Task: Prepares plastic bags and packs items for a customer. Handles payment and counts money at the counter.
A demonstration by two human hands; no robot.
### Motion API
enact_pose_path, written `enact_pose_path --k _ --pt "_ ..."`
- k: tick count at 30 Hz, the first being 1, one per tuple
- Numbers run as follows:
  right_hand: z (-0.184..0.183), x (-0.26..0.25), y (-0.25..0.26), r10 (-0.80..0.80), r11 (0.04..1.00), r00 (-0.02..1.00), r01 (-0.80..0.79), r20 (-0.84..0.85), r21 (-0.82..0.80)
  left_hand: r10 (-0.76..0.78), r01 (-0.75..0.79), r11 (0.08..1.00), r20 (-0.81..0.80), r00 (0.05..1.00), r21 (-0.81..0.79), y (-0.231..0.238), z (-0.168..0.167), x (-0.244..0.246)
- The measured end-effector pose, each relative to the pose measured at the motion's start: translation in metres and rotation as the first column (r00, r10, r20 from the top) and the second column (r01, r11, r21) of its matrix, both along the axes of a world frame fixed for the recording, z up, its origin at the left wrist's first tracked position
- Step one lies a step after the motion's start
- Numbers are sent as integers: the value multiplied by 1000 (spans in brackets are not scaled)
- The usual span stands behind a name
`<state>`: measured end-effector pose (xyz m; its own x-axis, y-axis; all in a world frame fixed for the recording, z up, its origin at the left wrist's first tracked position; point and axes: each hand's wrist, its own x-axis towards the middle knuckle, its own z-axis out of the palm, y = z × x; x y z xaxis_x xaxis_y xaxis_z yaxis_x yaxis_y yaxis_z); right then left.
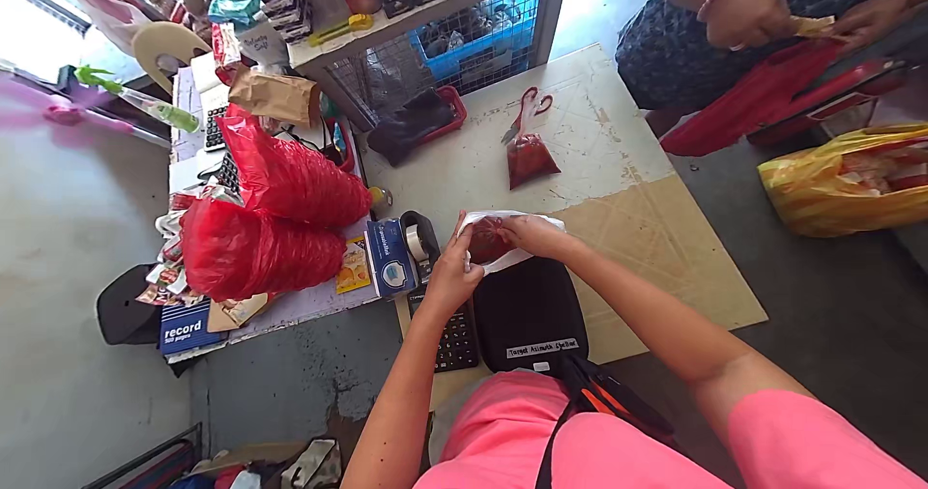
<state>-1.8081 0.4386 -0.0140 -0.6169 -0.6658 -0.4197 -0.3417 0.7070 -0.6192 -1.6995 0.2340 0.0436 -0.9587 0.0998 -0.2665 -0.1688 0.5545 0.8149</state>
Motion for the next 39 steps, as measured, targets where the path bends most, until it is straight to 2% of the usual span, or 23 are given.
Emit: enact_pose_path --k 3,5,6,8,10,11,13,14,18,20,24,28,29,31,34,37,39 --pt "5 9 -14 106 985 994 -107 13 139 -4 4 1000 -14 1000 11 -1 -4 0" --pt "29 6 -20 197 957 975 -213 98 198 -17 17 1000 -24 1000 12 -1 -4 -1" --pt "46 -2 -18 235 951 960 -259 150 168 -23 23 1000 -21 1000 16 -2 -4 -1" --pt "76 -33 -6 254 967 947 -256 194 -19 -24 25 999 -7 1000 29 -4 -3 0" --pt "88 -74 5 139 976 984 -119 106 -183 -23 22 999 7 1000 36 -4 -3 2" --pt "84 -97 6 32 980 999 -31 -1 -195 -20 20 999 6 1000 40 -3 -4 3" --pt "60 -143 4 -123 991 973 110 -194 -80 -18 18 999 6 1000 37 0 -2 5" --pt "43 -163 2 -137 990 962 140 -235 -3 -21 21 999 14 1000 30 1 0 5" --pt "-14 -208 10 -4 971 953 76 -303 227 -37 37 999 44 998 -4 0 5 6" --pt "-29 -216 19 -17 955 952 106 -304 278 -42 43 999 59 997 -12 -2 8 5" --pt "-20 -211 25 9 889 966 110 -258 444 -38 40 999 91 995 -22 -5 12 5" --pt "22 -187 33 126 796 979 -5 -158 605 -22 23 1000 82 996 -12 -5 8 6" --pt "29 -183 41 144 812 982 -47 -121 582 -19 19 1000 78 997 -2 -5 7 6" --pt "34 -171 62 135 895 988 -86 -82 438 -18 16 1000 102 995 22 -4 7 6" --pt "56 -129 79 -52 977 993 73 -108 201 6 -20 997 177 984 79 -3 12 5" --pt "92 -79 88 -285 956 958 282 -36 -78 55 -94 981 221 974 170 -3 12 9" --pt "116 -42 90 -378 882 922 387 86 -270 85 -106 986 160 983 128 -5 9 10"
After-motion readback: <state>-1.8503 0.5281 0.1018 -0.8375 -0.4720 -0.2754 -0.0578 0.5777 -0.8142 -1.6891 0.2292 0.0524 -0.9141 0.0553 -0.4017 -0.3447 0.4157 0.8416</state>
